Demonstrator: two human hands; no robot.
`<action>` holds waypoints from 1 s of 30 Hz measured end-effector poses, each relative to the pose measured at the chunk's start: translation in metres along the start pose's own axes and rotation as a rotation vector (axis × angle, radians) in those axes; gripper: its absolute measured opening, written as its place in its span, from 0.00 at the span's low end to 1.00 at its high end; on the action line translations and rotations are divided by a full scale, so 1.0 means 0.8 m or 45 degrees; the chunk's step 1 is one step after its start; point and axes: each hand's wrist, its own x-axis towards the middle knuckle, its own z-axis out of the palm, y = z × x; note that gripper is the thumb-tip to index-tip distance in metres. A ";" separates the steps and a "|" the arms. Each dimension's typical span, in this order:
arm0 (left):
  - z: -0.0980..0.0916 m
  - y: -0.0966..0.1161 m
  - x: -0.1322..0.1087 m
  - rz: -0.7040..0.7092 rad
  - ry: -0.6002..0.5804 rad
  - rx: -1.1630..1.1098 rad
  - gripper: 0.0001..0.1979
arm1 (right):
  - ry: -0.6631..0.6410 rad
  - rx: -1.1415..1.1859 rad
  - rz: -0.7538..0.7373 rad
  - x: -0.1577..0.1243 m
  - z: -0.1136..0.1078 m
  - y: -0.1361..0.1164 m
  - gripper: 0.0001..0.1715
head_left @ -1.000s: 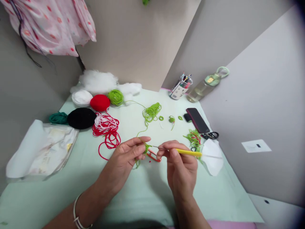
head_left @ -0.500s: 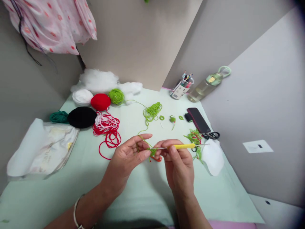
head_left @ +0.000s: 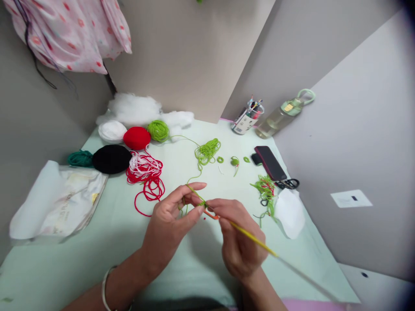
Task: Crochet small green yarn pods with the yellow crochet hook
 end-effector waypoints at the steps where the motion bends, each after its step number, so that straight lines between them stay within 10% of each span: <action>1: 0.001 0.000 -0.001 0.016 0.014 0.011 0.15 | -0.022 -0.105 -0.054 -0.004 0.001 0.002 0.22; 9: 0.002 0.000 0.003 -0.470 -0.291 -0.607 0.24 | 0.157 -0.180 0.042 -0.020 0.012 0.008 0.23; 16: -0.002 -0.003 0.005 -0.313 -0.208 -0.450 0.18 | 0.215 0.639 0.440 0.011 0.010 0.004 0.10; 26: 0.005 -0.007 0.004 -0.319 -0.186 -0.443 0.22 | 0.097 -0.110 0.015 -0.005 0.016 0.007 0.24; 30: 0.000 -0.008 0.009 -0.439 -0.214 -0.605 0.15 | 0.226 0.291 0.259 0.004 0.008 0.007 0.16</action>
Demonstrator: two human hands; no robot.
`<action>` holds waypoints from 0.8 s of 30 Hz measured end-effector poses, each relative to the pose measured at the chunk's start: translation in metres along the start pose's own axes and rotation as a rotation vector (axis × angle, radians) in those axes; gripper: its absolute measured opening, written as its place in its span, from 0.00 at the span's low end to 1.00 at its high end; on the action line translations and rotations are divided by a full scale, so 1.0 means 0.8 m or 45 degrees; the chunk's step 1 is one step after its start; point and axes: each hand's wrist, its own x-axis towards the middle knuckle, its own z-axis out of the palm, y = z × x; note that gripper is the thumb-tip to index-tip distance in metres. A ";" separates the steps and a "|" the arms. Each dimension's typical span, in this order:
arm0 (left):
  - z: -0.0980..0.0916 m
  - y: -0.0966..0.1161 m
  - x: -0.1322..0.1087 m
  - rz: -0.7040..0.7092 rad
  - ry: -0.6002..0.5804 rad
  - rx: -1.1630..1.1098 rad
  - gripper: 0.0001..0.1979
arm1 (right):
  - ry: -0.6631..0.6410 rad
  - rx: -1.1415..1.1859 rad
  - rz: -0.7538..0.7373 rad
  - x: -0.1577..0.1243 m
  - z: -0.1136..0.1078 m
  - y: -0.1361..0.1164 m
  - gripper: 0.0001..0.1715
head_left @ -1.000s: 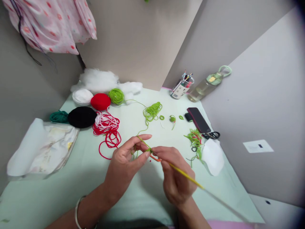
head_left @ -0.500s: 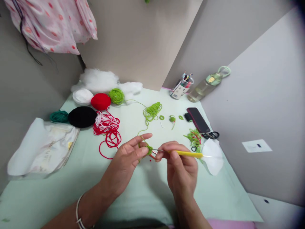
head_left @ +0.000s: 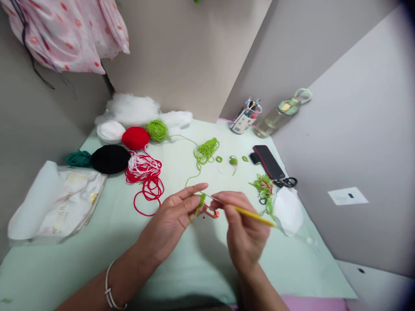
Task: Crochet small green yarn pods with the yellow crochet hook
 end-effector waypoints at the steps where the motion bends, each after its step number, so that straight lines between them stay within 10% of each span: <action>1: 0.000 0.001 0.000 0.019 0.033 0.015 0.14 | 0.028 0.134 0.096 0.004 -0.001 -0.001 0.13; 15: 0.006 0.002 -0.010 0.249 0.052 0.313 0.15 | -0.060 0.620 0.475 0.015 0.000 0.002 0.10; 24: 0.003 0.000 -0.012 0.335 0.093 0.463 0.15 | -0.117 0.171 0.085 0.004 -0.007 -0.006 0.13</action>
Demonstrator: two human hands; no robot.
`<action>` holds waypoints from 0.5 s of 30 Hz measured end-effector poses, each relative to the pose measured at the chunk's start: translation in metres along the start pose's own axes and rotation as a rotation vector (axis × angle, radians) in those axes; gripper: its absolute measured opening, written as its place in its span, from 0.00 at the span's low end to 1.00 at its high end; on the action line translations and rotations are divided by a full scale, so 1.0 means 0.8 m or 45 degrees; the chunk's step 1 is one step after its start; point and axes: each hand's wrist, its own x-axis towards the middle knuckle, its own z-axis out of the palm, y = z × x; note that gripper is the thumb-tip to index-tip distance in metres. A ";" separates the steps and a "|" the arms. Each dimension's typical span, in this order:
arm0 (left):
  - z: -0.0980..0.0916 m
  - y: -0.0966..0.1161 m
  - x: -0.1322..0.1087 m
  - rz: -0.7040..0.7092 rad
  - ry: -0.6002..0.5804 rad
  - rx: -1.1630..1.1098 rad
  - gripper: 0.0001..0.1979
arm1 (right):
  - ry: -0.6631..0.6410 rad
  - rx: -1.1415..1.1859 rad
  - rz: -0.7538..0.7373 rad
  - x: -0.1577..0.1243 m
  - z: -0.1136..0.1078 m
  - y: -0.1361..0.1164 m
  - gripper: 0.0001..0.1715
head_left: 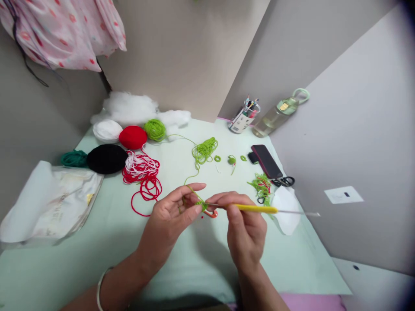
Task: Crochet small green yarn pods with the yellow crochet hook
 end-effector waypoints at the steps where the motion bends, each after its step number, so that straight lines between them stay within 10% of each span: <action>1: 0.000 -0.001 0.000 0.033 0.023 0.052 0.15 | -0.036 -0.135 -0.105 -0.002 -0.001 -0.001 0.14; 7: -0.002 -0.005 -0.001 0.214 0.116 0.281 0.17 | -0.201 -0.797 -0.565 -0.011 0.000 0.000 0.18; 15: 0.001 -0.002 0.000 0.079 0.082 0.127 0.15 | 0.026 -0.197 -0.183 -0.003 0.003 0.000 0.16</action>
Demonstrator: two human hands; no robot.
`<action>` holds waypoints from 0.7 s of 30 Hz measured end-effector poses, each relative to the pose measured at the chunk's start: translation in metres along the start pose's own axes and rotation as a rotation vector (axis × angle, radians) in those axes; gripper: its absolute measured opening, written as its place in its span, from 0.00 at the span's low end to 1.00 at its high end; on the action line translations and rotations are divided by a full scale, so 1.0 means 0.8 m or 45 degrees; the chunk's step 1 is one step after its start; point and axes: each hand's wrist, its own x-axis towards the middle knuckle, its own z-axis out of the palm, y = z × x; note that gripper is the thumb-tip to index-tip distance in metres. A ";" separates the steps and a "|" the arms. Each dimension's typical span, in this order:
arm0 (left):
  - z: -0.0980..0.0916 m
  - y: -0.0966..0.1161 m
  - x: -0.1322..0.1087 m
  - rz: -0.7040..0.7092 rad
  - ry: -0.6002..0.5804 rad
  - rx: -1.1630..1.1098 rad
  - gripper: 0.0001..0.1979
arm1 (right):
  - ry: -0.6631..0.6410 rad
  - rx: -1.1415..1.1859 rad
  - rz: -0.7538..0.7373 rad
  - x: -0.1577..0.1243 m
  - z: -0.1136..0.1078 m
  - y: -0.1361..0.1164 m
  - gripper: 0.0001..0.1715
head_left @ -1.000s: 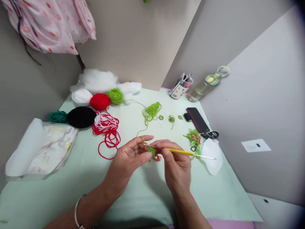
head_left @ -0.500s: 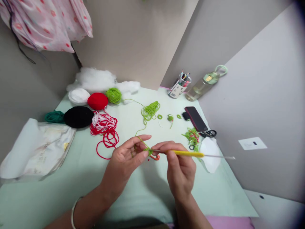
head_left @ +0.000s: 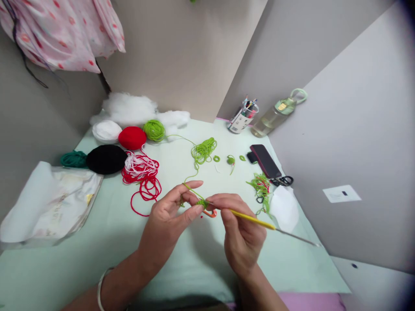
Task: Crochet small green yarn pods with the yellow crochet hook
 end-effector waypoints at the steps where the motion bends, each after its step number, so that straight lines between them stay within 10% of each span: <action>1: 0.000 0.001 0.001 -0.036 -0.020 -0.057 0.15 | 0.027 0.087 0.067 0.000 0.001 0.001 0.15; 21: 0.000 0.004 0.004 -0.154 -0.055 -0.335 0.11 | 0.102 0.294 0.218 -0.003 0.010 0.000 0.13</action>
